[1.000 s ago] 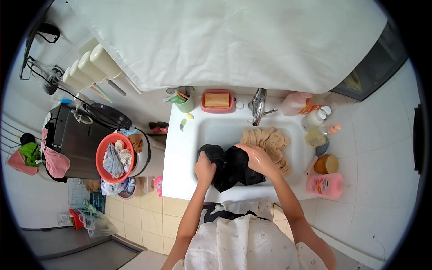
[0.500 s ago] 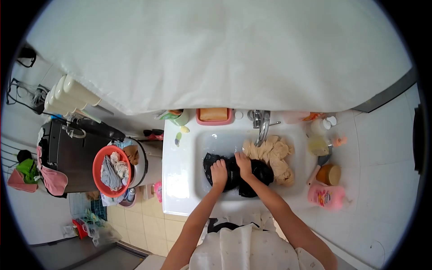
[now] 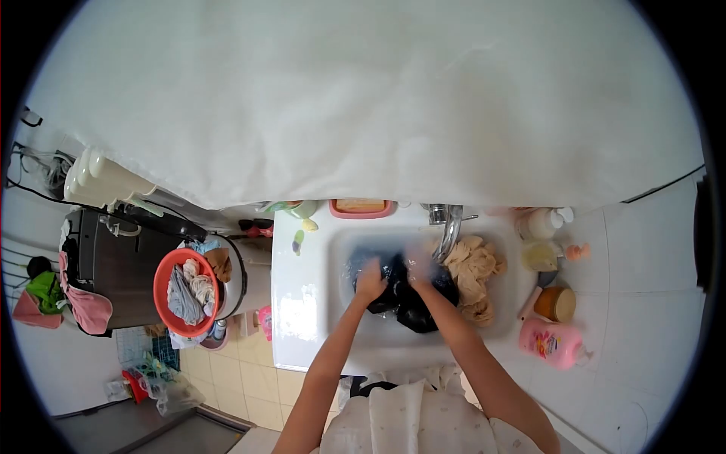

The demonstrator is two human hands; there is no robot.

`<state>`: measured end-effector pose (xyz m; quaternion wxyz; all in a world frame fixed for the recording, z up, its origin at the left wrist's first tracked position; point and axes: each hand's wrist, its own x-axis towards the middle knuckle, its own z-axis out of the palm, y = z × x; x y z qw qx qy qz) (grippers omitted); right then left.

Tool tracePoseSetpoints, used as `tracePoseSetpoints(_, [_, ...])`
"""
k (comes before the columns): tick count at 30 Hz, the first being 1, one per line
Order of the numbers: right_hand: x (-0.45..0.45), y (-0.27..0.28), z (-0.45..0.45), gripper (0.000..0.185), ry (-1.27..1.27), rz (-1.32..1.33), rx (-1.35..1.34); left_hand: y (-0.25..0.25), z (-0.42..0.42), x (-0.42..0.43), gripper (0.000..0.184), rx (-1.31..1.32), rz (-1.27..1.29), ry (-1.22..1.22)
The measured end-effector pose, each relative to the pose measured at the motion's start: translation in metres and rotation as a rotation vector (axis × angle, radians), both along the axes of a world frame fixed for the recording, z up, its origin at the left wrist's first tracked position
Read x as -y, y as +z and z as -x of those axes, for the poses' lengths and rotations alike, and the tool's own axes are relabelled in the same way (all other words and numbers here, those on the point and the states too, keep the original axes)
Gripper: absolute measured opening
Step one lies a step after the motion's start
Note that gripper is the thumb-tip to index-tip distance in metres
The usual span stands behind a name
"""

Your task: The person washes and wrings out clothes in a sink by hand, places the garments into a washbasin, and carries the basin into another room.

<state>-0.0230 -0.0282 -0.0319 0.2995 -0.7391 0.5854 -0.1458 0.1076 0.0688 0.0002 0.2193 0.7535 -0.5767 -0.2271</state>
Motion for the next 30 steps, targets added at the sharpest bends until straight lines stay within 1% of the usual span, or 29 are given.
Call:
tracePoseSetpoints(1, [0.005,0.008,0.0,0.026,-0.002,0.007,0.005,0.009,-0.005,0.001,0.053,-0.194,-0.067,-0.003])
tracePoseSetpoints(2, [0.013,0.016,0.003,0.028,0.171,0.059,-0.133,0.01,-0.005,-0.008,0.048,-0.23,0.044,0.066])
tracePoseSetpoints(3, [0.016,0.033,0.005,0.03,0.347,0.109,-0.273,0.015,-0.004,-0.018,0.048,-0.227,0.051,0.069])
tracePoseSetpoints(4, [0.016,0.047,0.009,0.03,0.352,0.114,-0.271,0.023,-0.002,-0.031,0.046,-0.25,0.026,0.149])
tracePoseSetpoints(5, [0.016,0.061,0.012,0.03,0.355,0.076,-0.125,0.031,0.001,-0.041,0.044,-0.27,0.003,0.225])
tracePoseSetpoints(6, [0.017,0.076,0.013,0.03,0.356,0.04,0.021,0.034,0.006,-0.051,0.044,-0.265,0.012,0.224])
tracePoseSetpoints(8, [0.012,0.114,0.016,0.029,0.399,0.081,-0.004,0.038,0.016,-0.073,0.039,-0.154,0.096,0.407])
tracePoseSetpoints(9, [0.008,0.135,0.018,0.028,0.441,0.114,-0.034,0.044,0.018,-0.079,0.039,-0.15,0.103,0.407])
tracePoseSetpoints(11, [-0.006,0.184,0.019,0.027,0.487,0.106,-0.037,0.06,0.024,-0.091,0.039,-0.185,0.033,0.57])
tracePoseSetpoints(12, [-0.012,0.204,0.019,0.026,0.532,0.094,-0.046,0.064,0.028,-0.095,0.048,-0.198,-0.005,0.608])
tracePoseSetpoints(13, [-0.018,0.22,0.019,0.026,0.532,0.102,-0.045,0.064,0.029,-0.096,0.048,-0.197,0.003,0.607])
tracePoseSetpoints(15, [-0.031,0.245,0.016,0.023,0.562,0.162,0.005,0.064,0.03,-0.102,0.071,-0.569,-0.172,0.674])
tracePoseSetpoints(16, [-0.037,0.256,0.013,0.023,0.58,0.189,0.005,0.072,0.031,-0.101,0.071,-0.568,-0.164,0.677])
tracePoseSetpoints(17, [-0.044,0.269,0.009,0.023,0.584,0.195,0.008,0.08,0.031,-0.098,0.082,-0.725,-0.233,0.65])
tracePoseSetpoints(18, [-0.05,0.285,0.006,0.021,0.602,0.257,0.057,0.088,0.031,-0.095,0.092,-0.881,-0.299,0.619])
tracePoseSetpoints(19, [-0.056,0.3,0.003,0.019,0.621,0.319,0.106,0.094,0.03,-0.094,0.092,-0.881,-0.29,0.623])
tracePoseSetpoints(21, [-0.062,0.324,-0.003,0.02,0.669,0.37,0.127,0.107,0.023,-0.091,0.104,-1.321,-0.455,0.401])
tracePoseSetpoints(22, [-0.064,0.335,-0.006,0.024,0.717,0.399,0.165,0.121,0.023,-0.09,0.104,-1.322,-0.443,0.408])
tracePoseSetpoints(23, [-0.067,0.345,-0.01,0.027,0.764,0.426,0.205,0.135,0.023,-0.089,0.108,-1.602,-0.408,0.276])
tracePoseSetpoints(24, [-0.069,0.356,-0.014,0.026,0.781,0.475,0.189,0.151,0.024,-0.088,0.113,-1.873,-0.363,0.126])
tracePoseSetpoints(25, [-0.071,0.365,-0.017,0.026,0.788,0.479,0.19,0.165,0.025,-0.086,0.113,-1.874,-0.354,0.126])
tracePoseSetpoints(27, [-0.075,0.384,-0.02,0.014,0.839,0.609,0.173,0.185,0.027,-0.081,0.12,-2.186,-0.171,-0.015])
tracePoseSetpoints(28, [-0.08,0.394,-0.02,0.014,0.855,0.641,0.205,0.187,0.027,-0.079,0.115,-2.272,-0.1,-0.038])
tracePoseSetpoints(29, [-0.085,0.401,-0.021,0.014,0.861,0.644,0.207,0.192,0.029,-0.079,0.115,-2.27,-0.091,-0.038])
tracePoseSetpoints(30, [-0.088,0.405,-0.021,0.016,0.918,0.708,0.236,0.205,0.033,-0.078,0.109,-2.21,-0.025,-0.056])
